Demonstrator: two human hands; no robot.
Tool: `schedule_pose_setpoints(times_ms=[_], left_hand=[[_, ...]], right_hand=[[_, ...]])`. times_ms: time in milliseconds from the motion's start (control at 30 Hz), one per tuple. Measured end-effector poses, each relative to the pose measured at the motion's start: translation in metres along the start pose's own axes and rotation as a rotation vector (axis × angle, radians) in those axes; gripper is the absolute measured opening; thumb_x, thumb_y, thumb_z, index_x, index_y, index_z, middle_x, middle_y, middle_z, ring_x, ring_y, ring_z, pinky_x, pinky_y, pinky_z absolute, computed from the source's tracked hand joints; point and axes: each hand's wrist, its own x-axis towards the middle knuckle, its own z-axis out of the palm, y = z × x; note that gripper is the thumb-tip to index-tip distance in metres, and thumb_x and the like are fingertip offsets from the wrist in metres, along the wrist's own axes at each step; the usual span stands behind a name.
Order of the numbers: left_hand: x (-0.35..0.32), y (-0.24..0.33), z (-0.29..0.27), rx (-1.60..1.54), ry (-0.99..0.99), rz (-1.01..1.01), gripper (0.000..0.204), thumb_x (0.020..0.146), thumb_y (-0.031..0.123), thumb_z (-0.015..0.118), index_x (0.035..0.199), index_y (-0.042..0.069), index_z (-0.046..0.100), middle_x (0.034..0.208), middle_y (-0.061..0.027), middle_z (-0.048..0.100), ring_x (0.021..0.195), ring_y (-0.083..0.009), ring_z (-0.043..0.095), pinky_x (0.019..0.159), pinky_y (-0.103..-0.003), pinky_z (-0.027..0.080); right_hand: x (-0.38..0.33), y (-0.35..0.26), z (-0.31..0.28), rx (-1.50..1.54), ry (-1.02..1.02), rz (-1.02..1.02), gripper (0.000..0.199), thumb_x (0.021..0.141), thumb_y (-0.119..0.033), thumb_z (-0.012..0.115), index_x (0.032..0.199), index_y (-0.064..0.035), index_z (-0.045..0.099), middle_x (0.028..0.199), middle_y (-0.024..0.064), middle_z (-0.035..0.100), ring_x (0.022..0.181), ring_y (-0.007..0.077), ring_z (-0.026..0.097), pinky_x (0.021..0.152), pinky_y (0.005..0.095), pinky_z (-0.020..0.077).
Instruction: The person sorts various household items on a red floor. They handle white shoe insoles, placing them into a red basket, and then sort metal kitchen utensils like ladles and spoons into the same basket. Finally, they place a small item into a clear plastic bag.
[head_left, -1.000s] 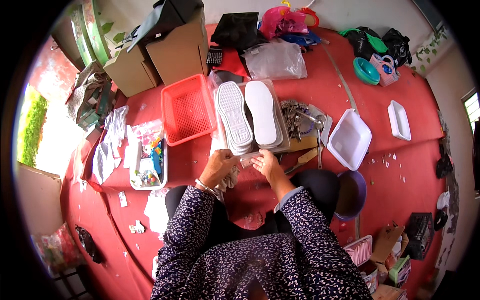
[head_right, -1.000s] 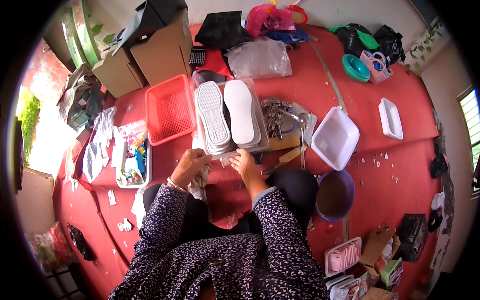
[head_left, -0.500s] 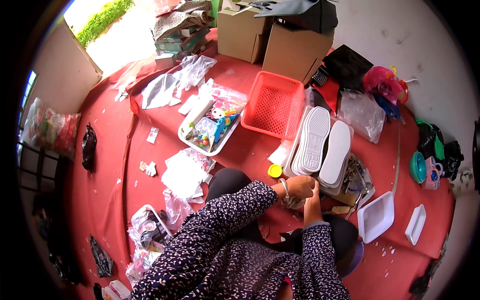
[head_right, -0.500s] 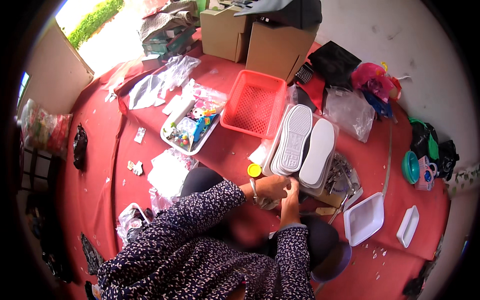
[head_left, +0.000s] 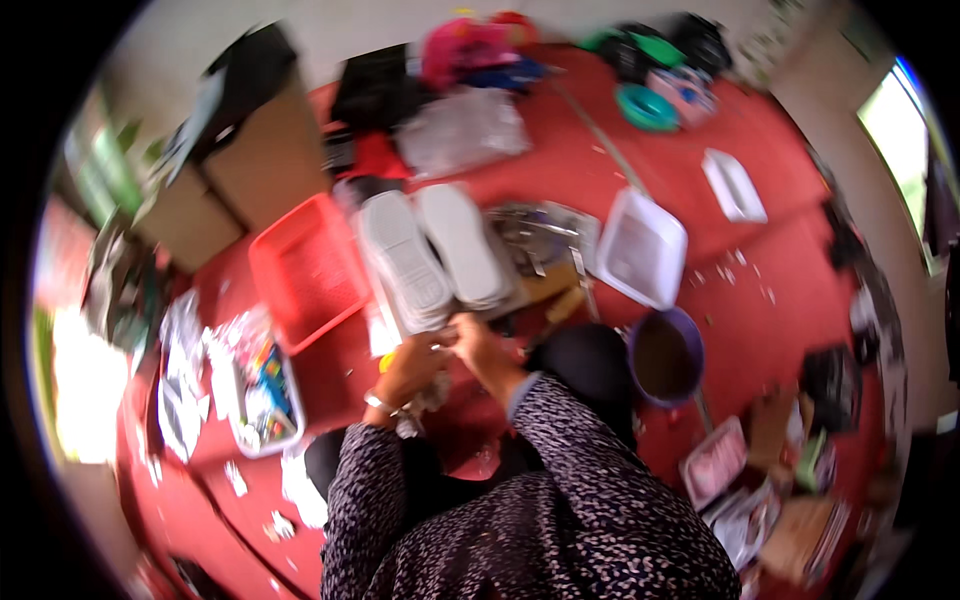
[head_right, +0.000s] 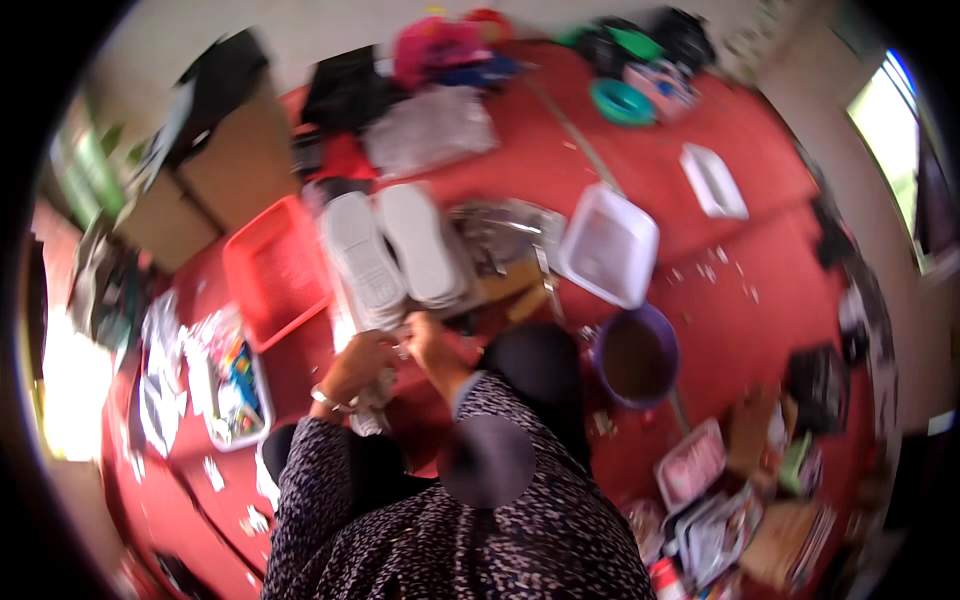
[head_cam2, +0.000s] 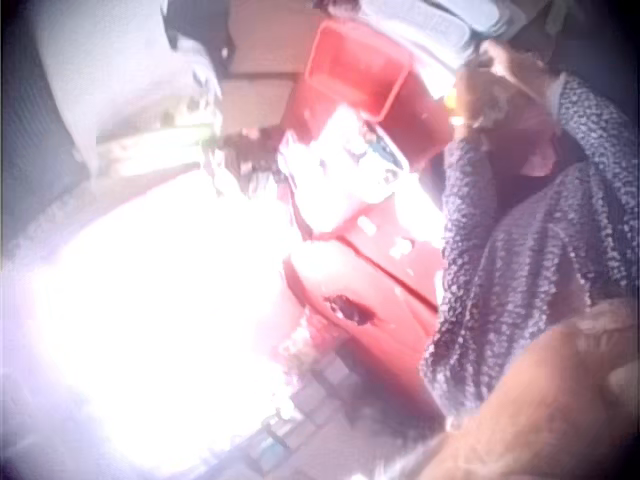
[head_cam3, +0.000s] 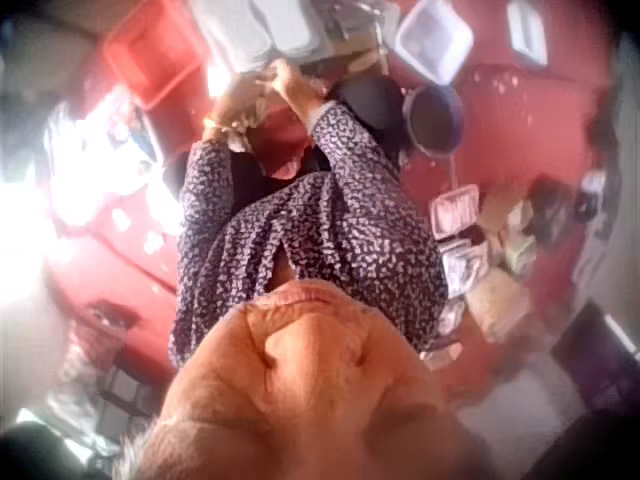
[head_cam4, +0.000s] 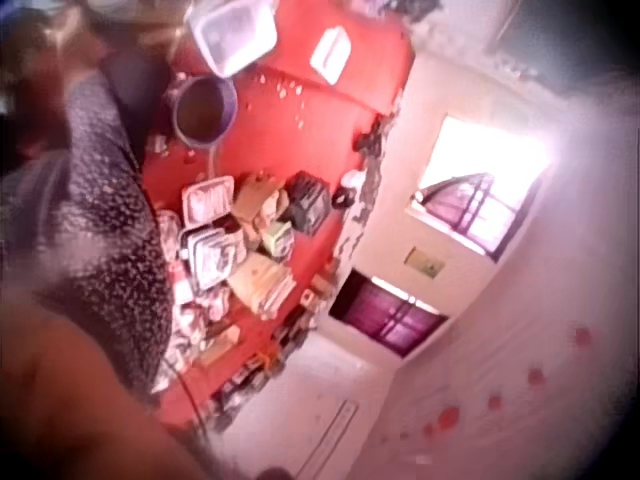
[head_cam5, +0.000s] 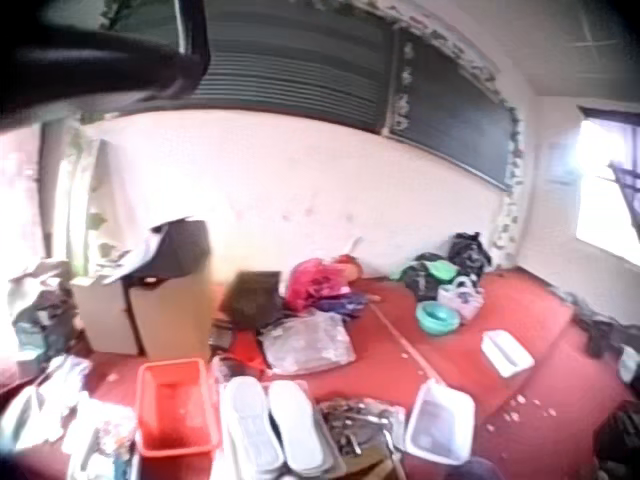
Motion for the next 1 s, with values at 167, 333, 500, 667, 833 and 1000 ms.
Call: schedule_pose_setpoints(times_ms=[167,333,500,667,833,1000], left_hand=[[0.015,0.048,0.000,-0.220,-0.048,-0.305,0.029,0.075,0.009,0.044,0.096,-0.008,0.053,0.066,-0.0112,0.058,0.056,-0.0144,0.056,0.052,-0.024,0.045],[0.012,0.056,-0.006,-0.256,-0.020,-0.380,0.029,0.074,0.011,0.043,0.095,-0.007,0.053,0.064,-0.0103,0.058,0.055,-0.0141,0.056,0.050,-0.023,0.043],[0.008,0.032,-0.007,-0.231,0.001,-0.340,0.027,0.075,0.009,0.043,0.093,-0.006,0.054,0.063,-0.0106,0.058,0.052,-0.0141,0.055,0.046,-0.023,0.042],[0.008,0.005,-0.001,-0.139,0.005,-0.127,0.022,0.072,0.002,0.046,0.088,-0.008,0.056,0.062,-0.0132,0.058,0.053,-0.0162,0.057,0.047,-0.026,0.046],[0.013,0.018,-0.004,-0.167,-0.084,-0.158,0.020,0.073,0.005,0.047,0.087,-0.006,0.056,0.065,-0.0112,0.058,0.054,-0.0164,0.057,0.047,-0.027,0.046],[-0.004,0.061,-0.012,-0.455,-0.167,-0.255,0.019,0.072,0.009,0.049,0.082,-0.006,0.057,0.063,-0.0081,0.057,0.056,-0.0144,0.056,0.054,-0.023,0.045]], right_hand=[[0.032,-0.023,0.005,0.903,0.466,0.811,0.037,0.065,0.007,0.046,0.102,0.0040,0.044,0.092,0.0152,0.048,0.075,0.0293,0.054,0.061,0.0427,0.0477],[0.017,-0.065,0.001,0.694,0.463,0.936,0.038,0.065,0.006,0.047,0.103,0.0023,0.045,0.093,0.0152,0.049,0.079,0.0302,0.054,0.060,0.0480,0.0459],[0.010,-0.056,-0.002,0.684,0.391,0.847,0.032,0.063,0.005,0.048,0.095,0.0021,0.048,0.088,0.0145,0.049,0.074,0.0295,0.053,0.056,0.0470,0.0453],[0.025,-0.019,0.001,0.742,0.355,0.742,0.024,0.060,0.005,0.049,0.084,0.0021,0.051,0.079,0.0128,0.050,0.064,0.0270,0.053,0.050,0.0422,0.0453],[0.029,-0.033,-0.011,0.503,0.308,0.650,0.024,0.058,0.004,0.051,0.082,0.0076,0.054,0.075,0.0154,0.055,0.065,0.0250,0.057,0.050,0.0375,0.0442],[0.019,-0.099,-0.015,0.271,0.270,0.711,0.025,0.058,-0.002,0.055,0.080,0.0095,0.054,0.072,0.0144,0.053,0.059,0.0239,0.051,0.045,0.0371,0.0400]])
